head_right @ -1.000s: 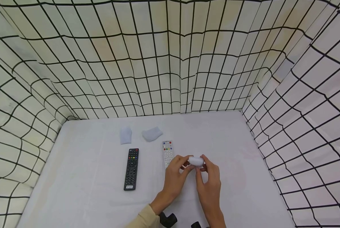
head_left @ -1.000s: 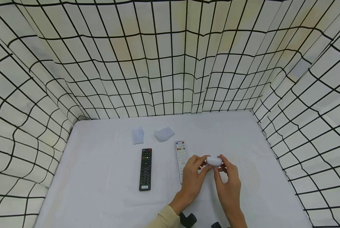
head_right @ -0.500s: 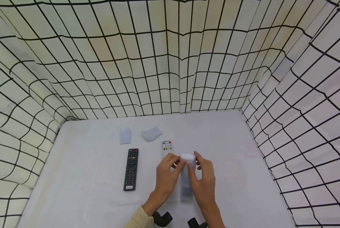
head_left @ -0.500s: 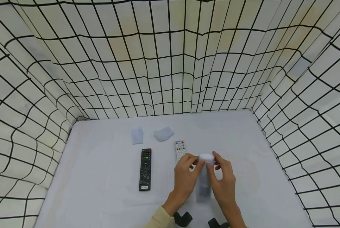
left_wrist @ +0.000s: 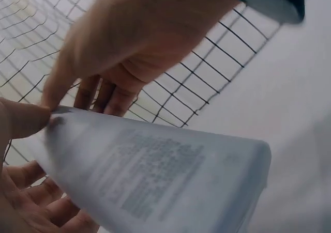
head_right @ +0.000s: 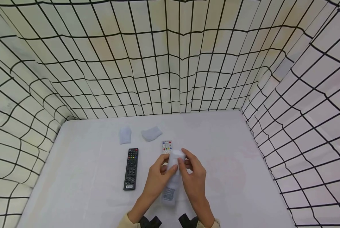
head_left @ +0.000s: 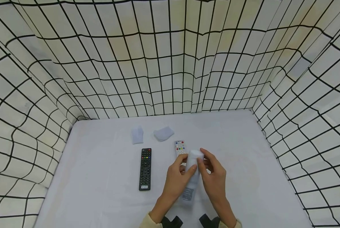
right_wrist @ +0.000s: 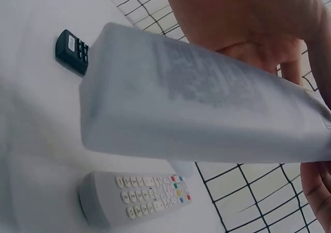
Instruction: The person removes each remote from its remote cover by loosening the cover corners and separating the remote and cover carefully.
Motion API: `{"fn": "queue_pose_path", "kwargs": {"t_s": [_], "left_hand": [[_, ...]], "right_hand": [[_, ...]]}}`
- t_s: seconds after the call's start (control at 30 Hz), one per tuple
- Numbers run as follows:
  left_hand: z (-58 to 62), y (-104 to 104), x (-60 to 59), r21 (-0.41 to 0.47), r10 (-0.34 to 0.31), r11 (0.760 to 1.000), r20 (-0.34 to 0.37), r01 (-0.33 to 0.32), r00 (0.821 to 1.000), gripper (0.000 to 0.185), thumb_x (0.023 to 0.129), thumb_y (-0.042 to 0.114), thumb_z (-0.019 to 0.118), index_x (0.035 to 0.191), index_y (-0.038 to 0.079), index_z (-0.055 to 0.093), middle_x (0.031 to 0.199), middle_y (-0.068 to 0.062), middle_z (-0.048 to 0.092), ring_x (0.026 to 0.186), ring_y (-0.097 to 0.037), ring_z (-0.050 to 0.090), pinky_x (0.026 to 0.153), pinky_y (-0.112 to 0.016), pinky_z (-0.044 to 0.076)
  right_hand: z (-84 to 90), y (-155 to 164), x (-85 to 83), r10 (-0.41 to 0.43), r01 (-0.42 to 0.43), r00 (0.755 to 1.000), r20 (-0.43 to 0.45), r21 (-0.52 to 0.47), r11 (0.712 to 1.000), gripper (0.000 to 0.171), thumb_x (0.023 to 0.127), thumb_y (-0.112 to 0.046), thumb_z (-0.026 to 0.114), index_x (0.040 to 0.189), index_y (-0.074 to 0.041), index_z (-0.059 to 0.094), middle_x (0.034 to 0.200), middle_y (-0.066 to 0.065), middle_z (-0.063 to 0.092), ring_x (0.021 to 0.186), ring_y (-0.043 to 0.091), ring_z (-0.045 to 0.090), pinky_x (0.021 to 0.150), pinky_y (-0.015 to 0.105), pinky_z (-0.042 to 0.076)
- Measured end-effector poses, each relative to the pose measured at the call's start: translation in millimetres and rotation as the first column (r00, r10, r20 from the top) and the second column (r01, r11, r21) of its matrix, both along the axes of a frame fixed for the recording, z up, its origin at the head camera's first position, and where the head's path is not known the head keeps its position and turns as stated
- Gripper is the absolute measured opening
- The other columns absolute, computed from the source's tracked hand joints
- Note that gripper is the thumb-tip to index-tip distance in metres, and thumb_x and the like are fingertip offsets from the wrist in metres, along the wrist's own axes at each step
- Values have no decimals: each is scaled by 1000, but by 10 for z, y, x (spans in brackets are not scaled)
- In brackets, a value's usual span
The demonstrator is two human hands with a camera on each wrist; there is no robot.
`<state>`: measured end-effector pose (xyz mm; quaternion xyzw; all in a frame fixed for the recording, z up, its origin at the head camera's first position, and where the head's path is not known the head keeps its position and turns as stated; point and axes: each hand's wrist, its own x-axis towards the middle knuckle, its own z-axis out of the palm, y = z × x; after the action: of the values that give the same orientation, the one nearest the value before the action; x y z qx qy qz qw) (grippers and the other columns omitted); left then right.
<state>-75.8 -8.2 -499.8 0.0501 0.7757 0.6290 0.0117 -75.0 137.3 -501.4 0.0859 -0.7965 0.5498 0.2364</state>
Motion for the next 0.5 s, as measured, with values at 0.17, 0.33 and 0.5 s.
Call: {"fn": "queue_pose_path", "kwargs": {"t_s": [0.17,0.33,0.5], "left_hand": [[-3,-128,19,74,-42,997,64,37,997,50,99,31,73,144,16,57,128,-13,68,97,-15,75,78,-24,59],[-11,-258,19,13,-45,999,87,44,995,50,100,34,72,145,17,57,128,-12,68,98,-15,74,78,-24,59],[17,-356,7,-105,-54,993,73,61,996,53,101,39,70,146,15,58,128,-11,70,95,-13,73,76,-23,58]], "right_hand": [[1,-32,-54,7,-3,999,-33,118,993,40,97,-6,74,136,-12,68,118,8,73,91,13,73,79,11,55],[-9,-3,-144,105,-40,981,-161,363,931,41,95,-10,77,135,-9,67,134,12,65,116,26,66,94,18,54],[30,50,-249,231,-44,930,-285,537,842,33,102,-21,69,132,-7,69,133,13,67,121,29,64,96,36,56]]}}
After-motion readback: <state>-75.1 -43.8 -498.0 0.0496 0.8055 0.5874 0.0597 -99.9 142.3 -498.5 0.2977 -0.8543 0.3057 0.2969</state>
